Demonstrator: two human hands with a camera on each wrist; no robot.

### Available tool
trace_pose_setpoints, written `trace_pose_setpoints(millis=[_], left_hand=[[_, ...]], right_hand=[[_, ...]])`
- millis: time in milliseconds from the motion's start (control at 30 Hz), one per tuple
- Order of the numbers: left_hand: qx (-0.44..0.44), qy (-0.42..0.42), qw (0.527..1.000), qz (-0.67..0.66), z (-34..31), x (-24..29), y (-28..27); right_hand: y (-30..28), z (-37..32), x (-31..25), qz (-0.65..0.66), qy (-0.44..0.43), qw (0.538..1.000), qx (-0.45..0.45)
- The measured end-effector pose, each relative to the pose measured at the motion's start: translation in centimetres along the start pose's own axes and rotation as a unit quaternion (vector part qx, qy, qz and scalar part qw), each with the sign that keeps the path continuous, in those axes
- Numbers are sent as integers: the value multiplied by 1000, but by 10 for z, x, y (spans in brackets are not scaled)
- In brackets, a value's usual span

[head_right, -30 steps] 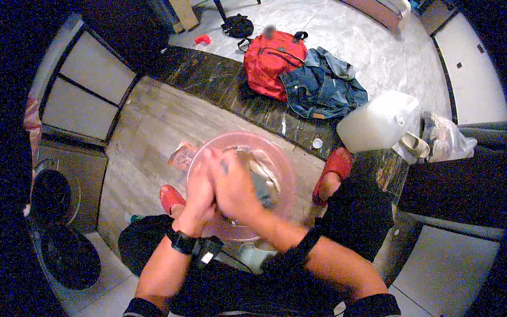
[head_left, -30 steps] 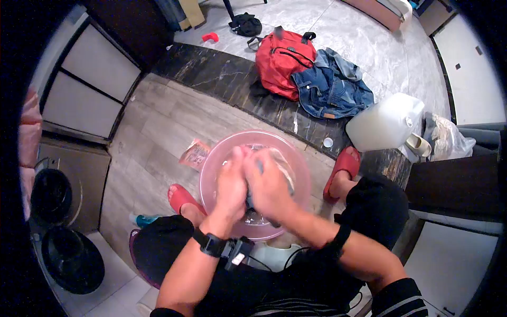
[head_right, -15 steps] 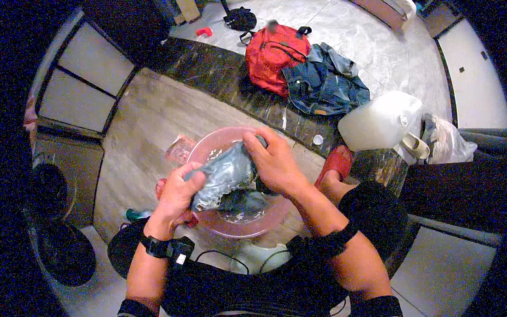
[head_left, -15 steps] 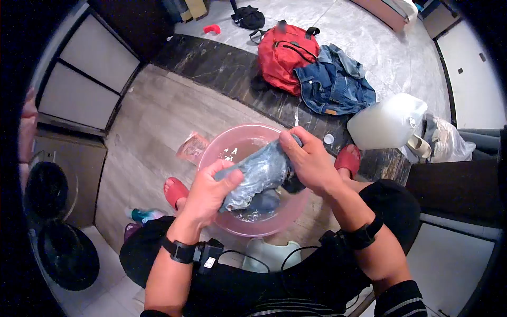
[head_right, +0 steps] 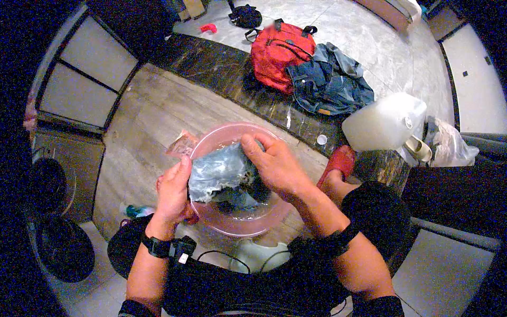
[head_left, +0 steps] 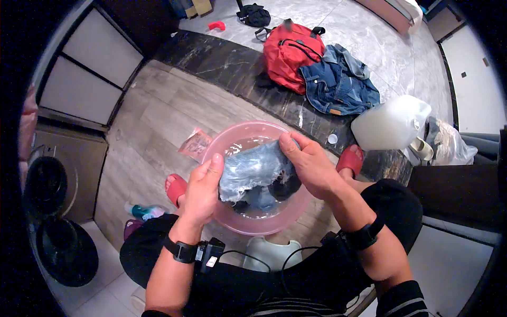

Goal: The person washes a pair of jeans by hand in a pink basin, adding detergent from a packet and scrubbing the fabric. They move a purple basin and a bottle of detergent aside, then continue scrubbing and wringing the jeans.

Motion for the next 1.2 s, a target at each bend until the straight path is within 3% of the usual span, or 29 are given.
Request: trace_pose_setpoints(millis=[200, 300, 333, 433, 500, 533, 633, 667, 700, 733, 767, 833, 867, 967, 1000, 1033, 1100, 1200], left_hand=[[79, -28, 988, -132, 5, -7, 22], [108, -46, 990, -77, 15, -17, 25], [101, -99, 984, -109, 14, -20, 29], [176, -30, 984, -6, -1, -22, 64], [178, -17, 983, 47, 6, -11, 74], [129, -32, 981, 139, 18, -7, 51], [141, -22, 990, -14, 23, -12, 52], [179, -26, 983, -2, 14, -18, 61], [214, -31, 976, 13, 4, -18, 73], [155, -20, 986, -63, 5, -27, 80], [130, -26, 990, -41, 12, -28, 71], [93, -42, 995, -7, 22, -24, 45], [110, -81, 990, -37, 22, -26, 46], [200, -10, 979, -31, 8, -12, 76], [159, -33, 986, -42, 6, -3, 76], [152, -57, 986, -45, 10, -7, 67], [144, -101, 983, -53, 21, -24, 49], [169, 6, 985, -19, 8, -20, 73]], right_hand=[[22, -9, 5, -208, -54, 969, 121], [58, -30, 6, -220, -171, 956, 94], [62, -28, 6, -233, -165, 952, 112], [63, -16, 11, -248, -144, 942, 173], [54, 3, 13, -227, -132, 938, 225], [60, -10, 6, -229, -91, 948, 203], [70, -27, 7, -265, -202, 934, 128], [60, -10, 13, -356, -288, 880, 126], [48, 8, 8, -265, -180, 930, 182], [47, 6, 8, -255, -163, 930, 208], [49, 2, 8, -243, -147, 930, 235], [60, -16, 12, -249, -126, 940, 194], [63, -20, 13, -253, -120, 944, 173], [50, 4, 14, -191, -135, 949, 213], [56, -7, 4, -212, -66, 952, 212], [71, -31, 6, -220, -132, 953, 163], [64, -14, 14, -251, -171, 936, 176], [45, 10, 5, -210, -116, 942, 235]])
Point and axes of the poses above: each hand's wrist, its own z-axis towards the middle knuckle, its own y-axis out of the palm, x = y × z, the point moved 2 cm from there along z, towards the middle knuckle, and after that the axes turned 6 degrees about x, right-handed, at the moved point
